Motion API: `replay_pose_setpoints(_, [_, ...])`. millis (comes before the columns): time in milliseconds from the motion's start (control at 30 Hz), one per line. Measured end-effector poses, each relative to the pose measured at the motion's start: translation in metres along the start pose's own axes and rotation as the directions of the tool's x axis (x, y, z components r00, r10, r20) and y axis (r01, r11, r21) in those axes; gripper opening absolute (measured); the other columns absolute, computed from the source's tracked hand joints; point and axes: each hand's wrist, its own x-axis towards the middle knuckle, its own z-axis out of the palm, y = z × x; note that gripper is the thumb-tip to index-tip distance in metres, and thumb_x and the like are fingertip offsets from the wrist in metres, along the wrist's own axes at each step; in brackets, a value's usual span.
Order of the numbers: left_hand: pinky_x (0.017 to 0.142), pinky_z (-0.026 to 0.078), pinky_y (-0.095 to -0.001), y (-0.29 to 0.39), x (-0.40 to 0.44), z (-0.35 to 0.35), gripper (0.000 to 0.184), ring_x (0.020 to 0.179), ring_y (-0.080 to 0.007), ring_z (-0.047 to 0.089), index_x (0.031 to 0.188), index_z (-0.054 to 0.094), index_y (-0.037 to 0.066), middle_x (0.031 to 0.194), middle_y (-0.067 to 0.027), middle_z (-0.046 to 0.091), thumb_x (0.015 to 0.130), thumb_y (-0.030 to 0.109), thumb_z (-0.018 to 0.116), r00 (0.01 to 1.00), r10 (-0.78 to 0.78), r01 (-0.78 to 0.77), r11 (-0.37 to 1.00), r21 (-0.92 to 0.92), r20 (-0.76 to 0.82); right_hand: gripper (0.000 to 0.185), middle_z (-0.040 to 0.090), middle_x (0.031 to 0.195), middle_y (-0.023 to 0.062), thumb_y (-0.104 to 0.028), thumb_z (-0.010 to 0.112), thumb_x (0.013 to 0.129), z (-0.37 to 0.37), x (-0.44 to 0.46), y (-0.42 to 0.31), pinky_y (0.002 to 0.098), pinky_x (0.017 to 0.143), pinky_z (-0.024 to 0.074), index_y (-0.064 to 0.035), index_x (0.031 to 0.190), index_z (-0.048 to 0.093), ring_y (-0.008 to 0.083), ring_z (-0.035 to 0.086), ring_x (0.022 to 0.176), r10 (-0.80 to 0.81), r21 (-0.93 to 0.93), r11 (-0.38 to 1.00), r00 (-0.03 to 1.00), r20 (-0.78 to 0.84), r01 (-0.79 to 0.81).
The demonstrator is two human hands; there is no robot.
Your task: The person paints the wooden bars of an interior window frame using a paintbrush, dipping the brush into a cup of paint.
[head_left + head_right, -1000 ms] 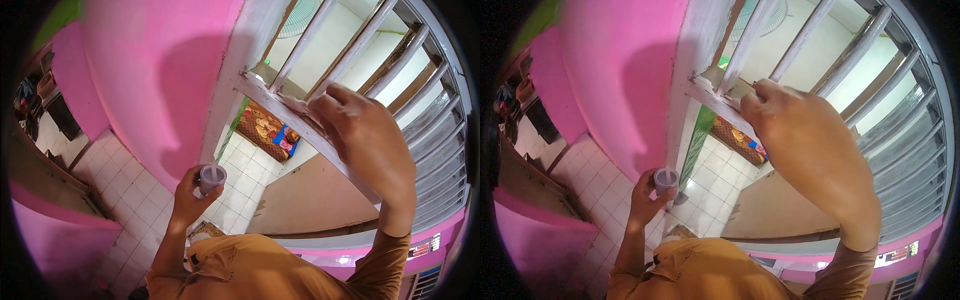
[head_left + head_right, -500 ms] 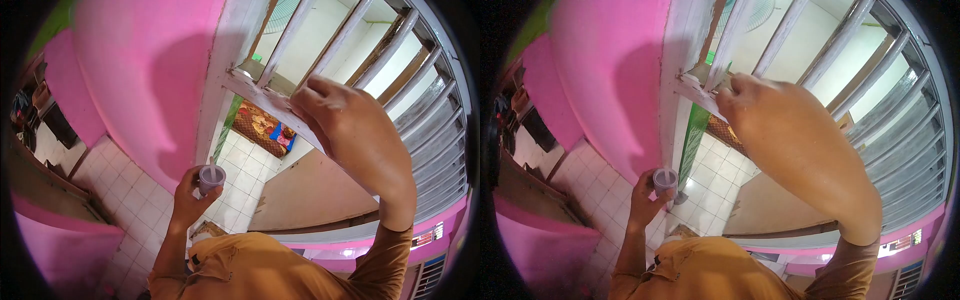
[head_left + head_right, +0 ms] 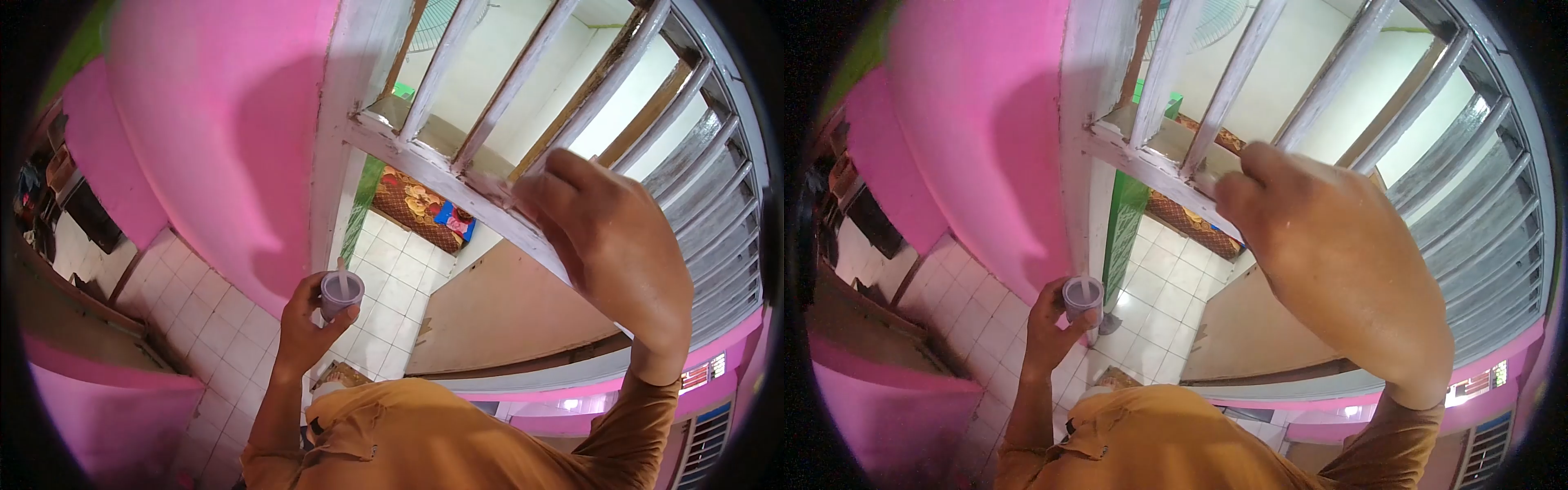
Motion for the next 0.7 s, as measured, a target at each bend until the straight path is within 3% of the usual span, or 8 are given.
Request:
replay_pose_setpoints(100, [0.090, 0.053, -0.0332, 0.001, 0.003, 0.003, 0.057, 0.103, -0.0192, 0.067, 0.127, 0.054, -0.001, 0.111, -0.0112, 0.068, 0.082, 0.018, 0.084, 1.000, 0.017, -0.017, 1.000, -0.007, 0.008, 0.011, 0.058, 0.083, 0.0133, -0.006, 0.067, 0.086, 0.008, 0.003, 0.001, 0.0455, 0.061, 0.0484, -0.0009, 0.095, 0.065, 0.0350, 0.062, 0.072, -0.041, 0.040, 0.998, 0.977, -0.209, 0.051])
replay_pose_setpoints(267, [0.090, 0.053, -0.0333, -0.004, 0.005, 0.005, 0.058, 0.103, -0.0190, 0.066, 0.127, 0.053, -0.001, 0.112, -0.0116, 0.067, 0.082, 0.019, 0.084, 1.000, 0.022, -0.022, 1.000, -0.001, 0.018, 0.011, 0.058, 0.084, 0.0129, -0.007, 0.067, 0.086, -0.001, -0.003, 0.004, 0.0458, 0.062, 0.0487, -0.0012, 0.094, 0.065, 0.0352, 0.062, 0.072, 0.002, -0.007, 1.000, 1.000, -0.005, -0.002])
replay_pose_setpoints(300, [0.090, 0.053, -0.0333, -0.005, 0.005, 0.005, 0.058, 0.103, -0.0190, 0.066, 0.127, 0.053, -0.001, 0.112, -0.0116, 0.067, 0.082, 0.019, 0.084, 1.000, 0.021, -0.021, 1.000, -0.001, 0.019, 0.011, 0.058, 0.084, 0.0129, -0.007, 0.067, 0.086, 0.001, -0.001, 0.002, 0.0458, 0.062, 0.0487, -0.0012, 0.094, 0.065, 0.0352, 0.062, 0.072, 0.002, -0.006, 1.000, 1.000, -0.003, -0.003])
replay_pose_setpoints(400, [0.091, 0.053, -0.0336, -0.004, 0.005, 0.008, 0.058, 0.104, -0.0190, 0.066, 0.127, 0.053, -0.001, 0.112, -0.0117, 0.067, 0.082, 0.019, 0.084, 1.000, 0.009, -0.008, 0.999, -0.031, 0.018, 0.010, 0.057, 0.083, 0.0125, -0.007, 0.067, 0.086, 0.008, 0.003, 0.001, 0.0450, 0.062, 0.0489, -0.0014, 0.094, 0.065, 0.0346, 0.062, 0.072, -0.040, 0.033, 0.998, 0.980, -0.196, 0.048])
replay_pose_setpoints(567, [0.091, 0.053, -0.0339, -0.007, 0.004, 0.005, 0.059, 0.103, -0.0190, 0.067, 0.128, 0.053, -0.001, 0.112, -0.0120, 0.067, 0.082, 0.018, 0.085, 1.000, 0.022, -0.022, 1.000, 0.005, 0.016, 0.012, 0.055, 0.081, 0.0127, -0.008, 0.068, 0.086, 0.000, -0.006, 0.004, 0.0444, 0.060, 0.0476, -0.0017, 0.095, 0.064, 0.0341, 0.060, 0.070, 0.003, -0.001, 1.000, 1.000, 0.014, -0.003])
replay_pose_setpoints(600, [0.091, 0.053, -0.0339, -0.008, 0.004, 0.005, 0.059, 0.103, -0.0190, 0.067, 0.128, 0.053, -0.001, 0.112, -0.0120, 0.067, 0.082, 0.018, 0.085, 1.000, 0.022, -0.022, 1.000, 0.005, 0.013, 0.012, 0.055, 0.081, 0.0127, -0.008, 0.068, 0.086, 0.001, -0.004, 0.002, 0.0444, 0.060, 0.0476, -0.0017, 0.095, 0.064, 0.0341, 0.060, 0.070, 0.000, -0.001, 1.000, 1.000, 0.013, 0.000])
replay_pose_setpoints(700, [0.091, 0.053, -0.0341, -0.008, 0.004, 0.006, 0.059, 0.102, -0.0193, 0.067, 0.128, 0.053, -0.001, 0.112, -0.0122, 0.067, 0.082, 0.018, 0.085, 1.000, 0.025, -0.025, 1.000, -0.003, 0.000, 0.012, 0.054, 0.079, 0.0132, -0.008, 0.068, 0.086, 0.006, -0.002, -0.002, 0.0448, 0.059, 0.0461, -0.0015, 0.096, 0.064, 0.0344, 0.059, 0.069, -0.039, 0.027, 0.999, 0.982, -0.185, 0.045])
